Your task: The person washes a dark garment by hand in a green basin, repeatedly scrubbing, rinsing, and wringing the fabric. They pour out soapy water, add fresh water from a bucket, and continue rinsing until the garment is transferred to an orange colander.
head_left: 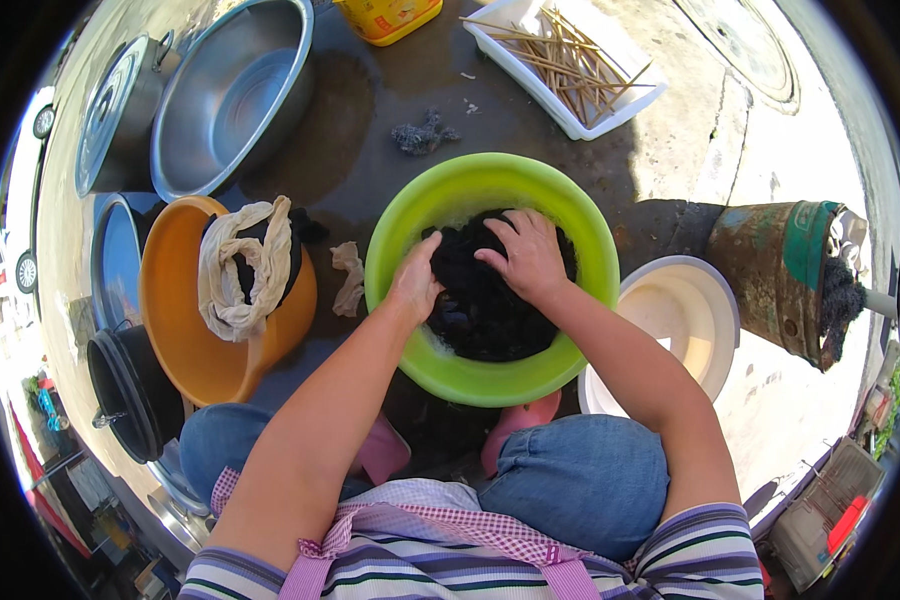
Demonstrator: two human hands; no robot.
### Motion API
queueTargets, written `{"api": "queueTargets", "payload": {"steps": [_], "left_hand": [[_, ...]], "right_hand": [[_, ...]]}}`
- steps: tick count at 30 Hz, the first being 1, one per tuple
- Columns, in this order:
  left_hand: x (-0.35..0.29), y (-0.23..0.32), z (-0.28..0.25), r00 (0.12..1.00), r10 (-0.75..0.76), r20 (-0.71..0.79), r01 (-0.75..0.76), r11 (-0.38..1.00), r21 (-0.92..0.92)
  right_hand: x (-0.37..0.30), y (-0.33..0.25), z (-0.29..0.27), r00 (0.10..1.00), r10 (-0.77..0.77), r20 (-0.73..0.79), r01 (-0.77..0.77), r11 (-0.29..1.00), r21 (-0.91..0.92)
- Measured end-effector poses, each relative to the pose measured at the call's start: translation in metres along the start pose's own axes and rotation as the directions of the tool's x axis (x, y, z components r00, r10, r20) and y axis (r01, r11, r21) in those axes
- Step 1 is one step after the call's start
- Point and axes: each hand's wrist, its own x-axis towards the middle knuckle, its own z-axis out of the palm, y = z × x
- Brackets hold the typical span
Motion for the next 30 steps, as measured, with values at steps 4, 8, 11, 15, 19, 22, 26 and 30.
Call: {"api": "queueTargets", "payload": {"steps": [4,8,11,15,19,22,26,30], "left_hand": [[0.011,0.002,-0.033,0.995,0.033,-0.093,-0.026,0.997,0.074],[0.02,-0.015,-0.035,0.995,0.098,-0.027,-0.094,0.987,0.13],[0.009,-0.012,-0.004,0.996,-0.049,-0.069,0.048,0.999,-0.006],[-0.006,0.009,0.007,0.98,-0.063,0.186,0.092,0.984,-0.154],[0.006,0.012,-0.005,0.982,-0.038,0.185,0.045,0.998,-0.032],[-0.022,-0.01,0.015,0.979,-0.025,0.202,0.067,0.977,-0.203],[-0.004,-0.011,0.025,0.964,-0.191,0.183,0.216,0.968,-0.127],[0.0,-0.01,0.003,1.0,0.001,-0.011,0.0,0.991,0.133]], "right_hand": [[-0.031,-0.014,0.029,0.968,-0.243,-0.068,0.228,0.957,-0.178],[0.013,0.025,0.031,0.987,0.113,0.11,-0.098,0.986,-0.131],[0.021,0.004,0.013,0.949,0.313,-0.02,-0.303,0.931,0.206],[-0.019,-0.081,-0.021,0.98,-0.019,-0.2,0.126,0.832,0.54],[-0.058,-0.126,-0.036,0.867,-0.434,-0.244,0.498,0.749,0.437],[-0.029,-0.088,-0.014,0.845,-0.371,-0.384,0.486,0.832,0.267],[0.008,-0.012,-0.01,0.862,-0.123,-0.492,0.117,0.992,-0.044],[0.0,-0.013,-0.01,0.93,-0.142,-0.338,0.109,0.988,-0.113]]}}
